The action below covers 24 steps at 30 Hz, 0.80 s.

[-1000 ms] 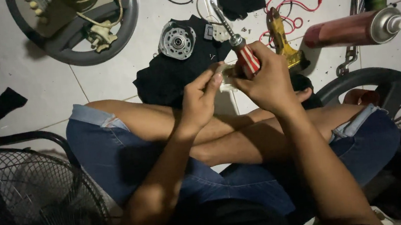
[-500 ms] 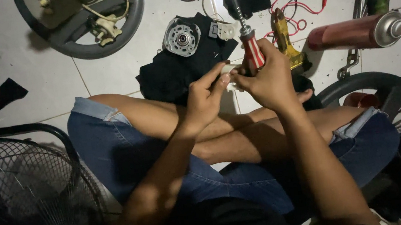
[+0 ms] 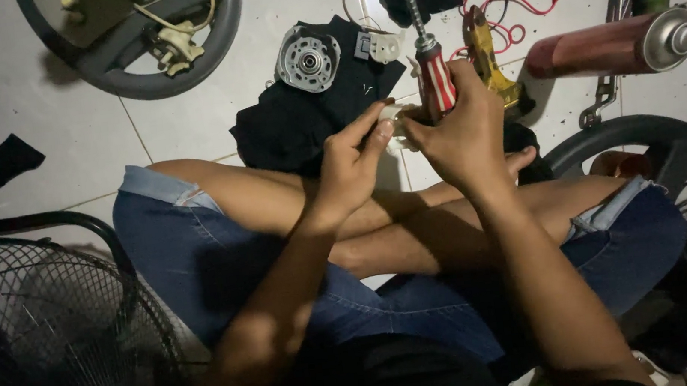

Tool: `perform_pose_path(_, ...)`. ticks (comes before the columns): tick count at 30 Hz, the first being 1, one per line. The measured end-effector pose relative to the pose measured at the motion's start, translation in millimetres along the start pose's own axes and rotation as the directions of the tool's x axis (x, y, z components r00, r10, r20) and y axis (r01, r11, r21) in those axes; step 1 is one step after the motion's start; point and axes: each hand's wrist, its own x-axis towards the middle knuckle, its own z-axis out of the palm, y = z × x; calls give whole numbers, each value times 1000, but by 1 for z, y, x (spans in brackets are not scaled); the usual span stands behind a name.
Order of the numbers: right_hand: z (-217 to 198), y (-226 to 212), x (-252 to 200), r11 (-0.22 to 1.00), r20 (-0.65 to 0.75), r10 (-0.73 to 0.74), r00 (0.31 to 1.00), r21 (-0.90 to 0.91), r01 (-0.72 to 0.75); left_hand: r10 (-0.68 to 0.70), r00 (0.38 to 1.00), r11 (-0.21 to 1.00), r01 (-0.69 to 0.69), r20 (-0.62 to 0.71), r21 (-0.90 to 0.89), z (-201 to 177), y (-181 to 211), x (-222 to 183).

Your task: Repairing a plastic gear mechanism from an electric fan by using a screwdriver to pry and adjust internal components.

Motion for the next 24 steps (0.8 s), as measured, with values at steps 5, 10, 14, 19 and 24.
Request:
perform_pose_path(5, -2, 9, 3, 996, -41, -33, 999, -82, 30, -7, 1000, 1000, 7, -6, -23, 1, -2, 0)
perform_pose_path(10, 0, 5, 1, 998, -19, -28, 999, -58, 26, -4, 1000, 1000, 4, -28, -5, 3, -5, -1)
perform_pose_path(14, -2, 3, 0, 997, -17, -43, 999, -59, 42, -7, 1000, 1000, 7, -18, -17, 2, 3, 2)
perform_pose_path(19, -1, 1, 1, 997, -53, -59, 997, -60, 56, -4, 1000, 1000, 4, -11, 6, 0, 1, -2)
perform_pose_path(24, 1, 1, 1, 998, -25, -25, 999, -57, 24, -19, 1000, 1000, 20, -15, 7, -1, -12, -2)
